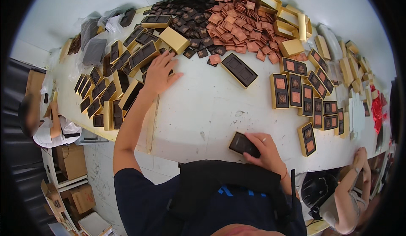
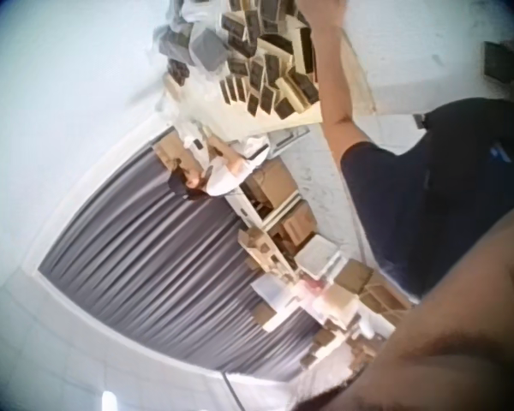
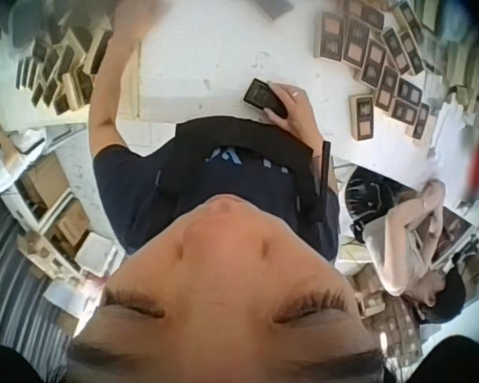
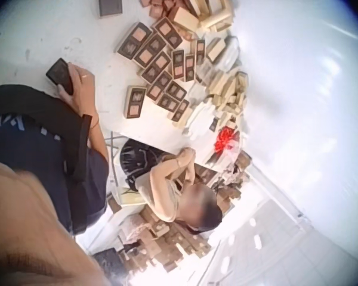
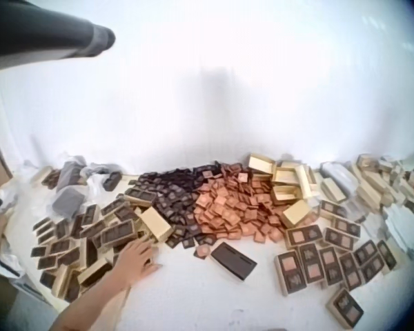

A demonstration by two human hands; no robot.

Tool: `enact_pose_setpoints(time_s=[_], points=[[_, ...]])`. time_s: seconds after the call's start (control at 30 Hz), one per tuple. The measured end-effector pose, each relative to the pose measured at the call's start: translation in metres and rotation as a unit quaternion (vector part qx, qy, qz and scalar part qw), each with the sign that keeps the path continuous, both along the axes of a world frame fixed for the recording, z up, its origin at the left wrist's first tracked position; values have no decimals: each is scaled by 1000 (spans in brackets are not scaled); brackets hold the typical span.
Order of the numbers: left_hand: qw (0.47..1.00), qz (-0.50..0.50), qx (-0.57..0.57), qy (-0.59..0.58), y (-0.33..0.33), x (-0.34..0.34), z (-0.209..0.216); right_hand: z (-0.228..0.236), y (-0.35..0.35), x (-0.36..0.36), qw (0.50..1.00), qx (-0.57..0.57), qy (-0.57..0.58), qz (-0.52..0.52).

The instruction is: The person repeatedly picks up small rectangular inserts and places them into open black compact cases on a white table, then closes the cases. The person handles the inserts and cases by hand and stacks the completed units on the table.

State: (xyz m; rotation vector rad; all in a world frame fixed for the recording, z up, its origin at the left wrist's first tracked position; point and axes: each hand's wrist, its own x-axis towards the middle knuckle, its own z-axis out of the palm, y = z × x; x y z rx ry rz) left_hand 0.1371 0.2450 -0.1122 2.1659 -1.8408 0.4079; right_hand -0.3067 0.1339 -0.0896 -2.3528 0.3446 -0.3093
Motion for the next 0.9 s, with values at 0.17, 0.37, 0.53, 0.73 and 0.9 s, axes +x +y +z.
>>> enact_pose_setpoints(time_s=[0.17, 0.37, 0.53, 0.73, 0.9], points=[[987, -99, -74, 107, -48, -66, 22, -3, -19, 50, 997, -50, -43, 46], [975, -177, -29, 134, -79, -128, -7, 20, -62, 92, 987, -34, -155, -26], [981, -154, 11, 121, -17, -131, -11, 30, -102, 160, 974, -17, -220, -56], [983, -119, -51, 134, -25, -128, 16, -34, -127, 246, 974, -41, -202, -99], [968, -129, -68, 202, -71, -118, -4, -32, -128, 246, 803, 539, -182, -178]])
